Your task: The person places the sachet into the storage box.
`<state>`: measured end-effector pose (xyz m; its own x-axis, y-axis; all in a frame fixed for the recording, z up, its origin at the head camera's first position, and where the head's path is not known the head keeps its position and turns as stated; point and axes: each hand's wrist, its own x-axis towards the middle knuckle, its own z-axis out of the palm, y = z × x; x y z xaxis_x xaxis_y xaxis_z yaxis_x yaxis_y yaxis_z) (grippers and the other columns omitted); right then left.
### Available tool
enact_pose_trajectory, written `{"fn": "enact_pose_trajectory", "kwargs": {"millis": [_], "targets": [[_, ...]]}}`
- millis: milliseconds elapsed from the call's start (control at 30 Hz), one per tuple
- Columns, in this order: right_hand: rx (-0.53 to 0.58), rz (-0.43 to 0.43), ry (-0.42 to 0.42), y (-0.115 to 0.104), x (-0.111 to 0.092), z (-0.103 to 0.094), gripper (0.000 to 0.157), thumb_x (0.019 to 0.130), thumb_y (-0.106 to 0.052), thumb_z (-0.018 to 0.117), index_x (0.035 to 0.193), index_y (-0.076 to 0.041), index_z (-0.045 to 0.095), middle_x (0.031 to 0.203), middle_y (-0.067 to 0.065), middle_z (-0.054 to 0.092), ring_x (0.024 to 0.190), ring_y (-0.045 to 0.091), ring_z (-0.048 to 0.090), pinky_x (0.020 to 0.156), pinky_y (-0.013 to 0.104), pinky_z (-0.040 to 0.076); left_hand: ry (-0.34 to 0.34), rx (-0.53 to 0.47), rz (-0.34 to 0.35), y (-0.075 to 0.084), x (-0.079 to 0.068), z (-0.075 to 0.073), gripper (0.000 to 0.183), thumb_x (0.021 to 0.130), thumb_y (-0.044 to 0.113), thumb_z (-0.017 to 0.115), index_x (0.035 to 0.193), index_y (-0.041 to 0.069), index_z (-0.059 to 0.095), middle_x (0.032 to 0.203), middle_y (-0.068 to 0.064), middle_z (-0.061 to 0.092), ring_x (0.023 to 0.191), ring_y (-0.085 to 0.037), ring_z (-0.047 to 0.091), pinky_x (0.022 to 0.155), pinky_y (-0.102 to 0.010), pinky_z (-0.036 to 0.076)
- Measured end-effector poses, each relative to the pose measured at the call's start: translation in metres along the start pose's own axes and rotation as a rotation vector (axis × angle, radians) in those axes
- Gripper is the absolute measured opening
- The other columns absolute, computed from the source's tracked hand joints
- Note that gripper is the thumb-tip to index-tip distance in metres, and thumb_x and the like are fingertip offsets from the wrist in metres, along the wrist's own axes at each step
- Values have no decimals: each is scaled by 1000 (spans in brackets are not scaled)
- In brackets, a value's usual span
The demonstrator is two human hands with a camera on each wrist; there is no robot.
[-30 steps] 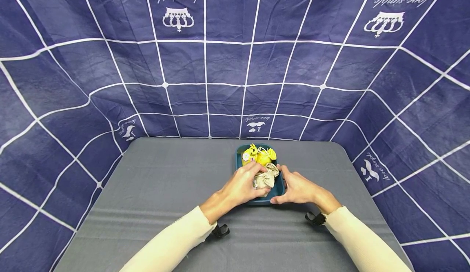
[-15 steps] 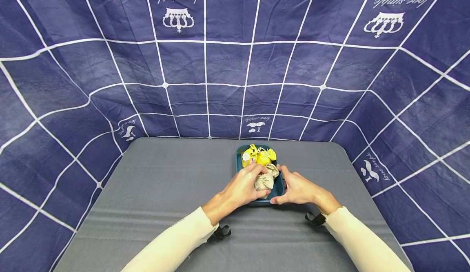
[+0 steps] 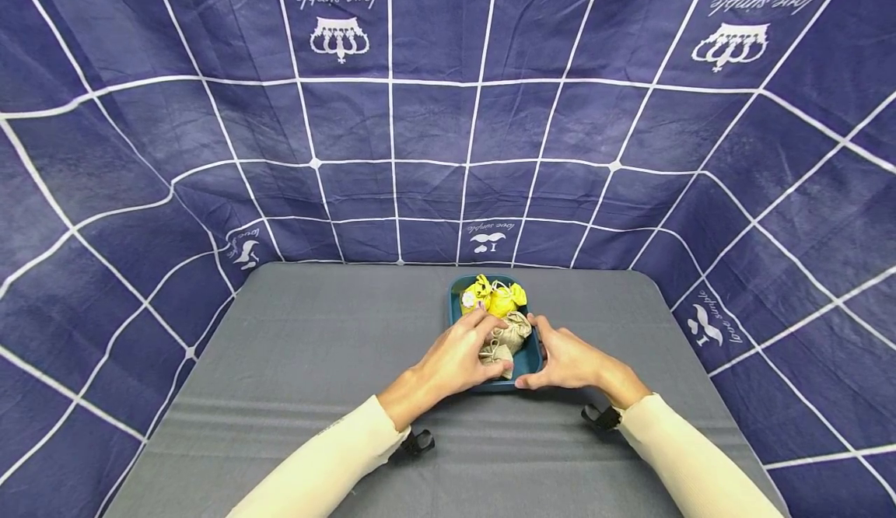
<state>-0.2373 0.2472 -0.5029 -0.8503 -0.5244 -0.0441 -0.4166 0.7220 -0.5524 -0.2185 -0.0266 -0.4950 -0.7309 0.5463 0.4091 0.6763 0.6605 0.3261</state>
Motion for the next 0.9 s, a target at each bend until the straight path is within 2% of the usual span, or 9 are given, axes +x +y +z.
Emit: {"fn": "enact_pose_trajectory", "kwargs": {"millis": [200, 367, 567, 733, 900], "targets": [[17, 7, -4, 1, 1, 0, 131, 84, -56, 102, 171, 13, 33, 93, 1, 77, 73, 4, 65, 76, 28, 55, 32, 3, -35, -12, -6, -7, 52, 99, 46, 93, 137, 14, 77, 138, -7, 76, 131, -29, 76, 108, -48, 67], [26, 6, -9, 3, 0, 1, 132, 87, -56, 100, 174, 12, 28, 91, -4, 76, 73, 2, 66, 75, 27, 55, 66, 20, -52, -27, -14, -13, 50, 100, 46, 92, 137, 14, 78, 131, -5, 79, 122, -30, 77, 106, -49, 66], [42, 13, -7, 5, -7, 4, 131, 91, -56, 97, 180, 7, 24, 117, 2, 83, 91, 0, 74, 89, 30, 63, 69, 4, -137, -46, -29, -23, 49, 103, 48, 88, 139, 15, 78, 134, -5, 79, 125, -30, 76, 105, -56, 64], [56, 26, 7, 9, -14, 8, 132, 93, -61, 95, 184, -2, 20, 127, 3, 81, 100, 1, 78, 95, 32, 65, 54, 17, -183, -62, -43, -29, 50, 103, 48, 87, 141, 17, 78, 137, -5, 79, 132, -32, 75, 109, -59, 63], [68, 30, 41, 14, -21, 11, 134, 92, -60, 96, 185, -5, 19, 151, 14, 74, 110, 10, 79, 100, 39, 67, 58, 39, -218, -77, -58, -34, 52, 102, 48, 88, 142, 17, 78, 138, -6, 79, 135, -34, 75, 109, -61, 62]]}}
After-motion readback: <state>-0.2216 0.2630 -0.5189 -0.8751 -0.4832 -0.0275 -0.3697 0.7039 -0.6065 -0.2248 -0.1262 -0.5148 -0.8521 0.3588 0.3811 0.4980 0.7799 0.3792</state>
